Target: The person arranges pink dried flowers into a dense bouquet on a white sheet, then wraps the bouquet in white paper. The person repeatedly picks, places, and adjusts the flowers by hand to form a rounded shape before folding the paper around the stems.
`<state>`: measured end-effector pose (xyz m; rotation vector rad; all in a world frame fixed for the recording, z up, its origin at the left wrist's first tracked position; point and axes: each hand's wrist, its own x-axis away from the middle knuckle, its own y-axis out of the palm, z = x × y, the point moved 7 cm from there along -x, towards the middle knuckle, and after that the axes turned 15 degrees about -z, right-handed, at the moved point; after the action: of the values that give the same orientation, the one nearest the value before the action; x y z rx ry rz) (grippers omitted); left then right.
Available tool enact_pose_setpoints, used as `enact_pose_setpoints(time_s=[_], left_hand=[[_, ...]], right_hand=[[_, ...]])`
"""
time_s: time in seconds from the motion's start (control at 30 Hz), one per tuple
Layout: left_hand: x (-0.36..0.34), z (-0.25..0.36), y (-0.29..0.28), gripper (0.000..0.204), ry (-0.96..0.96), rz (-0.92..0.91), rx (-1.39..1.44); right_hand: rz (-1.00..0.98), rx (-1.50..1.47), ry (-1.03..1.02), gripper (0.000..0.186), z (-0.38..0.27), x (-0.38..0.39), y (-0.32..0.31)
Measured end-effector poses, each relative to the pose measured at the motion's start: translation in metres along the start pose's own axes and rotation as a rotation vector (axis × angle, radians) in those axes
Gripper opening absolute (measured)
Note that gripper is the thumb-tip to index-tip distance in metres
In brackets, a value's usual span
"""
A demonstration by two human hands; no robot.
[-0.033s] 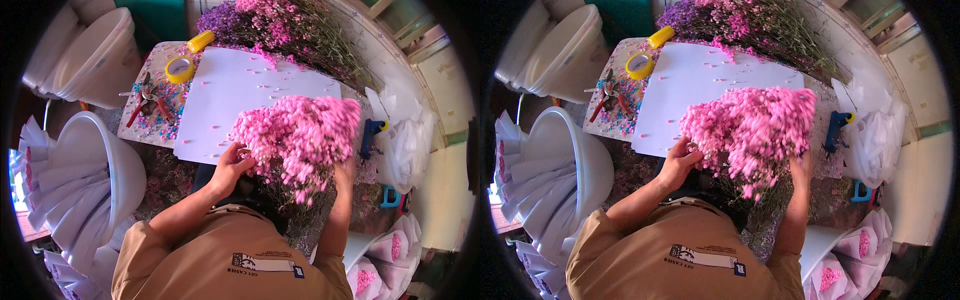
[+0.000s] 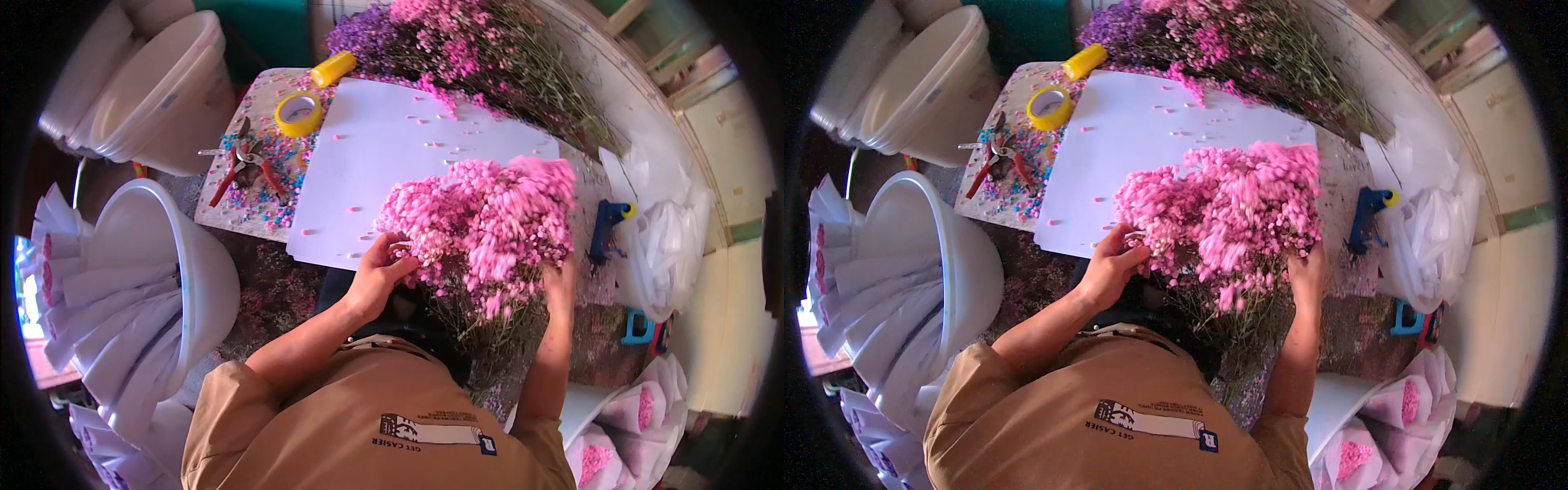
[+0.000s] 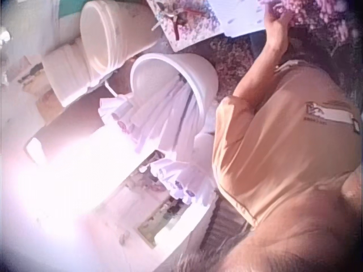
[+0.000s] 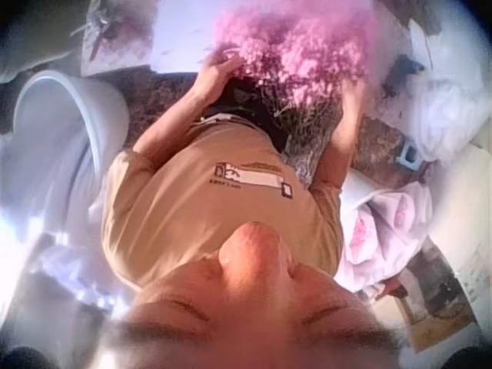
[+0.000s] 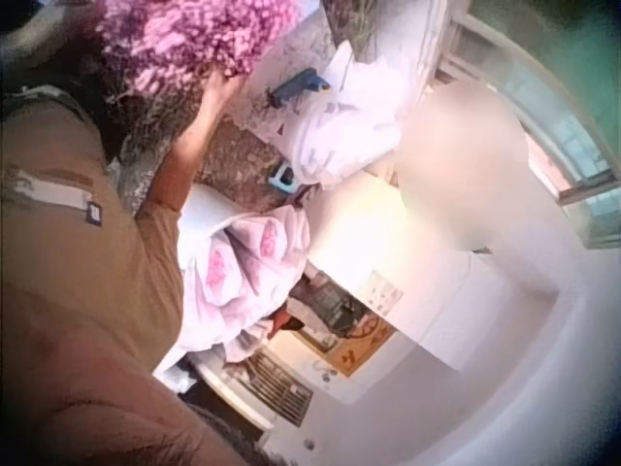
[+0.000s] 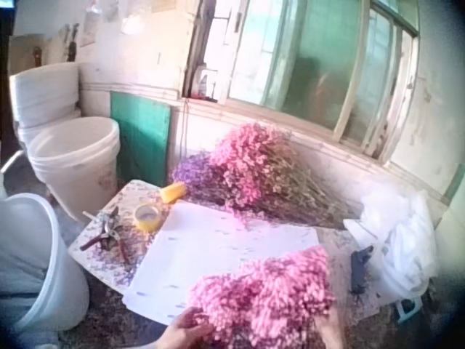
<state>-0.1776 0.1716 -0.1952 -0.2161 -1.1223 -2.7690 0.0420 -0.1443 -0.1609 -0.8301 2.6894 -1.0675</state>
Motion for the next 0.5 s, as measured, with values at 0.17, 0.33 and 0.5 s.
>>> enact_pose_setpoints(time_s=[0.17, 0.33, 0.5], left_hand=[[-0.009, -0.007, -0.016, 0.045, -0.055, 0.044, -0.100], [-0.001, 0.022, -0.030, 0.053, 0.114, 0.181, -0.856], [0.024, 0.060, -0.006, 0.052, 0.456, 0.402, -1.601]], right_hand=[[0.318, 0.119, -0.022, 0.076, -0.049, 0.021, -0.014], [0.493, 0.153, -0.426, 0.059, -0.199, 0.095, 0.008], [-0.215, -0.068, -0.569, 0.022, -0.241, 0.086, 0.123]])
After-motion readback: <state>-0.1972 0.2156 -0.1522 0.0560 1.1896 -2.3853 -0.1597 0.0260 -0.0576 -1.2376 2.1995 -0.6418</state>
